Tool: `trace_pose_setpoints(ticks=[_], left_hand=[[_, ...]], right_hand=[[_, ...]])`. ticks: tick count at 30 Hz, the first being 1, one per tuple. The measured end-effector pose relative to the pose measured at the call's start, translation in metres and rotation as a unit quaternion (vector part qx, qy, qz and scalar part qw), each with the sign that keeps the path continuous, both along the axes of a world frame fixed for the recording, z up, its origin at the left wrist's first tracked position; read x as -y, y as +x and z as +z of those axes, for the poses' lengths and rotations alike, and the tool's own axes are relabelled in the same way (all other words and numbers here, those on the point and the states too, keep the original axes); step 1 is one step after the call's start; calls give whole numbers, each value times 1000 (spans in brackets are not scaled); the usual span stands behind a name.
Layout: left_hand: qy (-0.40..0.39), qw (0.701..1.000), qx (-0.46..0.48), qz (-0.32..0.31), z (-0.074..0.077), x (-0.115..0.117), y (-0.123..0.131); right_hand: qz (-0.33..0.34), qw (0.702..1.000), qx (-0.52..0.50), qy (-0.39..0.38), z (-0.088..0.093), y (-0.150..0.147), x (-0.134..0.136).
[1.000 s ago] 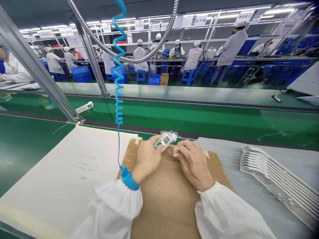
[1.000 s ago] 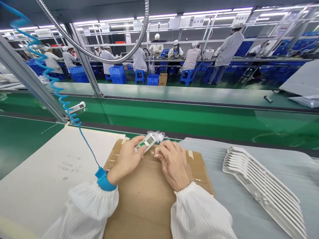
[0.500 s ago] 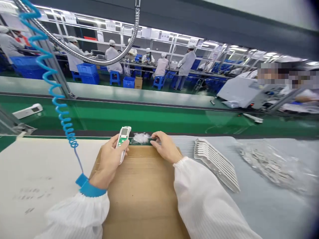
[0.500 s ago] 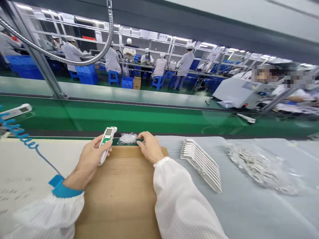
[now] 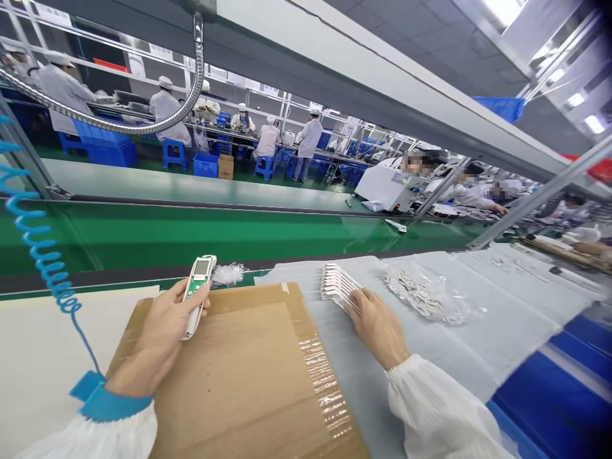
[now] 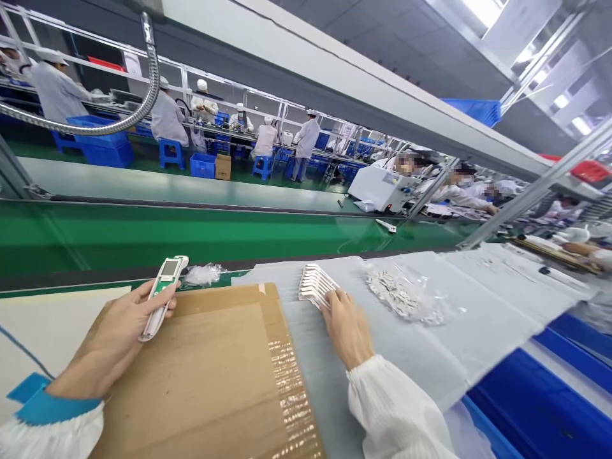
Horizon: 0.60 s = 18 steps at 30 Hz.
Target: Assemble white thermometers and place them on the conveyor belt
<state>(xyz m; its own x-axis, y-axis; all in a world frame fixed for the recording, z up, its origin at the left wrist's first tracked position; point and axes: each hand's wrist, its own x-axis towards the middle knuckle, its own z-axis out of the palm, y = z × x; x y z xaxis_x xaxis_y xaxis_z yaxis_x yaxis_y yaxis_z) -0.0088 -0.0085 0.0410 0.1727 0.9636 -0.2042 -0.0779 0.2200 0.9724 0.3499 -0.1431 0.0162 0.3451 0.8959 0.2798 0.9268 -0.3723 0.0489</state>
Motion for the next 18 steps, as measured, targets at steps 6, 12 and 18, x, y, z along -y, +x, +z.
trace_pose_setpoints(ticks=[6, 12, 18], left_hand=[[-20, 999, 42, -7, 2, 0, 3], [9, 998, 65, -14, 1, 3, 11], [59, 997, 21, -38, -9, 3, 18]], right_hand=[[-9, 999, 16, -34, 8, -4, 1], [69, 942, -324, 55, 43, -39, -20], [151, 617, -765, 108, 28, -139, -90]])
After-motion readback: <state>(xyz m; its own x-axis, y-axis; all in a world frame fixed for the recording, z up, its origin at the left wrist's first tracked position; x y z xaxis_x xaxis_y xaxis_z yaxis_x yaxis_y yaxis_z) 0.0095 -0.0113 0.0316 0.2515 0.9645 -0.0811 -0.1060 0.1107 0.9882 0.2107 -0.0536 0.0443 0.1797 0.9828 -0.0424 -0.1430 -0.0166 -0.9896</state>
